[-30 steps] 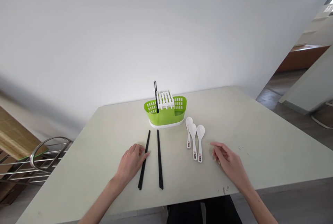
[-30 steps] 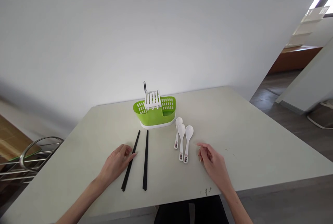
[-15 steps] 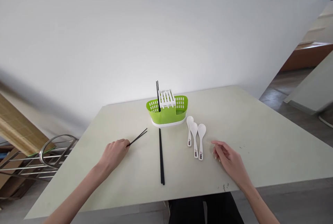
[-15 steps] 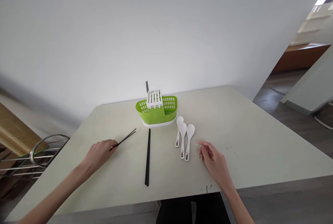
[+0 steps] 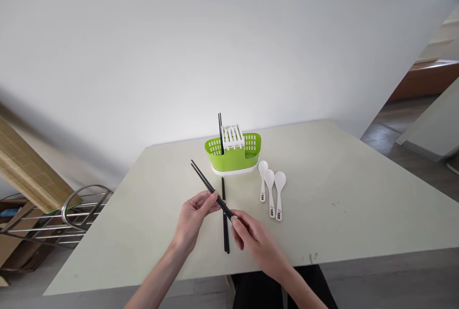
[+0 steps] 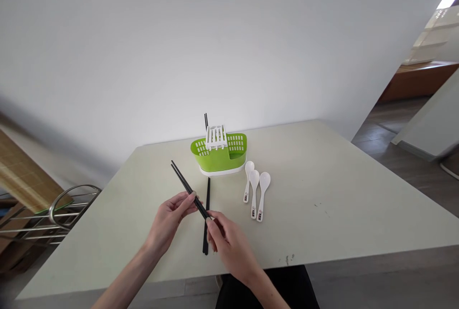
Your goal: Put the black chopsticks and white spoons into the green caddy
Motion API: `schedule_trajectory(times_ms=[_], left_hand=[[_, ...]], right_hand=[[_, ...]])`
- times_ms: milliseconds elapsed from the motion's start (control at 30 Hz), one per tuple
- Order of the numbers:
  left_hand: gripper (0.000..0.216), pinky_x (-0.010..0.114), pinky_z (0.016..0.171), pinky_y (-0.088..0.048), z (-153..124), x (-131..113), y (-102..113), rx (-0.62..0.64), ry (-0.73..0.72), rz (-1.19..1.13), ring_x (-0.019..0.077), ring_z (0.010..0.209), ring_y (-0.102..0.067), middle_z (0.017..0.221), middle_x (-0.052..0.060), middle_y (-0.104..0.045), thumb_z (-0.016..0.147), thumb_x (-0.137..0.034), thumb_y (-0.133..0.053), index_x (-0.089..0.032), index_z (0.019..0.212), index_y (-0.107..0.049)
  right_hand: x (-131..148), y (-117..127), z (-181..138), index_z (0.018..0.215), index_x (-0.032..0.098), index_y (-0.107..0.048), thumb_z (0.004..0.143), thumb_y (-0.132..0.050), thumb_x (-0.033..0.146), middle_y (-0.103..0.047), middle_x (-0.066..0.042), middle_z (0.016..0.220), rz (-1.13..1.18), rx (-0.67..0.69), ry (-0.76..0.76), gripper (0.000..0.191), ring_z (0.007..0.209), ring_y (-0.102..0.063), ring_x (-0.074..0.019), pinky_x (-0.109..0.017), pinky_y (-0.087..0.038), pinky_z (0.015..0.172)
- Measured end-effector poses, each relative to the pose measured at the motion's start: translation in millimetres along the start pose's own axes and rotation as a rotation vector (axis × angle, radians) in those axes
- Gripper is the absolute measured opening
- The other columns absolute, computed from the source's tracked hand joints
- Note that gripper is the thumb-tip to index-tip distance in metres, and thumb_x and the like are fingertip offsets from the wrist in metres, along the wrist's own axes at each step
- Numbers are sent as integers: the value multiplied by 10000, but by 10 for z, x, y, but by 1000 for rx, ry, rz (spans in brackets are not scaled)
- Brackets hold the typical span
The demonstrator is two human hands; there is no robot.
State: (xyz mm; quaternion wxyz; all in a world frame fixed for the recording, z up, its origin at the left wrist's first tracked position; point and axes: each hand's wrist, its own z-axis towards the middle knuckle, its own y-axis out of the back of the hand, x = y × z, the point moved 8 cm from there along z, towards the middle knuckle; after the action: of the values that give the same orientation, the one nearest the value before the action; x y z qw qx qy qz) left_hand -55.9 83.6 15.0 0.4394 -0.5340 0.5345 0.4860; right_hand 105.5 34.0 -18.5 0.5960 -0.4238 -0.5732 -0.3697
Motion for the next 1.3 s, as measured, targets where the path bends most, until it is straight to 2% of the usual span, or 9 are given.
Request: schedule_trajectory(times_ms=[133, 500, 633, 733, 833, 933, 1033, 1133, 1300], left_hand=[[414, 403, 1008, -622, -44, 55, 67, -29, 34, -2, 247, 972, -764, 1033, 90, -818, 739, -544, -891, -184, 937, -840], [395, 385, 1044, -606, -137, 26, 105, -21, 40, 4, 239, 985, -752, 1010, 74, -799, 773, -555, -863, -182, 901, -837], [395, 379, 1019, -616, -174, -18, 70, -29, 14, 42, 233, 953, -752, 983, 70, -794, 774, -563, -857, -182, 874, -822], [403, 401, 1002, -626, -141, -172, 163, -81, -59, 108, 244, 920, -758, 928, 70, -786, 776, -577, -845, -179, 819, -797], [429, 429, 1019, -619, -11, -570, 475, -251, -206, 158, 262, 924, -774, 918, 67, -791, 765, -591, -846, -181, 879, -789], [450, 429, 1035, -613, 185, -1171, 782, -415, -433, 186, 259, 957, -782, 956, 67, -800, 785, -592, -830, -180, 956, -777], [437, 422, 1013, -627, 487, -1649, 842, -453, -598, 239, 248, 942, -789, 1003, 75, -808, 798, -562, -830, -174, 988, -764], [439, 436, 955, -649, 955, -1739, 653, -366, -559, 327, 259, 893, -796, 992, 101, -817, 791, -542, -837, -148, 970, -763], [417, 424, 912, -656, 1642, -1469, 226, -186, -438, 396, 244, 819, -796, 958, 136, -819, 803, -499, -829, -116, 951, -763]], right_hand=[[-92, 68, -28, 1078, 188, -690, 1076, -437, 612, -429, 51, 681, 2, -34, -16, 494, 613, -396, -123, -274, -345, 594], [-53, 127, -121, 902, 198, -647, 1063, -476, 601, -526, 17, 772, 46, 3, 17, 467, 660, -506, -133, -283, -432, 673], [-73, 121, -133, 1018, 189, -710, 1059, -484, 611, -560, 6, 789, 41, 8, 21, 480, 673, -532, -139, -292, -471, 692], [-124, 206, -167, 1291, 201, -689, 1047, -496, 630, -656, -35, 902, 65, -5, 10, 530, 737, -612, -165, -326, -547, 747], [-193, 564, -212, 1409, 221, -629, 1011, -547, 654, -713, -68, 995, 38, -106, 22, 594, 798, -672, -194, -368, -594, 791], [-289, 1187, -272, 1313, 212, -671, 963, -603, 667, -726, -68, 935, -51, -313, 39, 578, 754, -664, -199, -368, -594, 751], [-438, 1799, -363, 1262, 204, -667, 942, -609, 672, -733, -68, 922, -152, -553, 12, 569, 758, -663, -203, -356, -582, 748], [-583, 2117, -441, 1210, 204, -671, 953, -567, 669, -731, -59, 877, -237, -692, -19, 541, 746, -669, -208, -347, -566, 743], [-656, 2066, -432, 1133, 219, -679, 971, -519, 661, -723, -51, 813, -345, -626, -22, 498, 714, -669, -213, -336, -546, 719]])
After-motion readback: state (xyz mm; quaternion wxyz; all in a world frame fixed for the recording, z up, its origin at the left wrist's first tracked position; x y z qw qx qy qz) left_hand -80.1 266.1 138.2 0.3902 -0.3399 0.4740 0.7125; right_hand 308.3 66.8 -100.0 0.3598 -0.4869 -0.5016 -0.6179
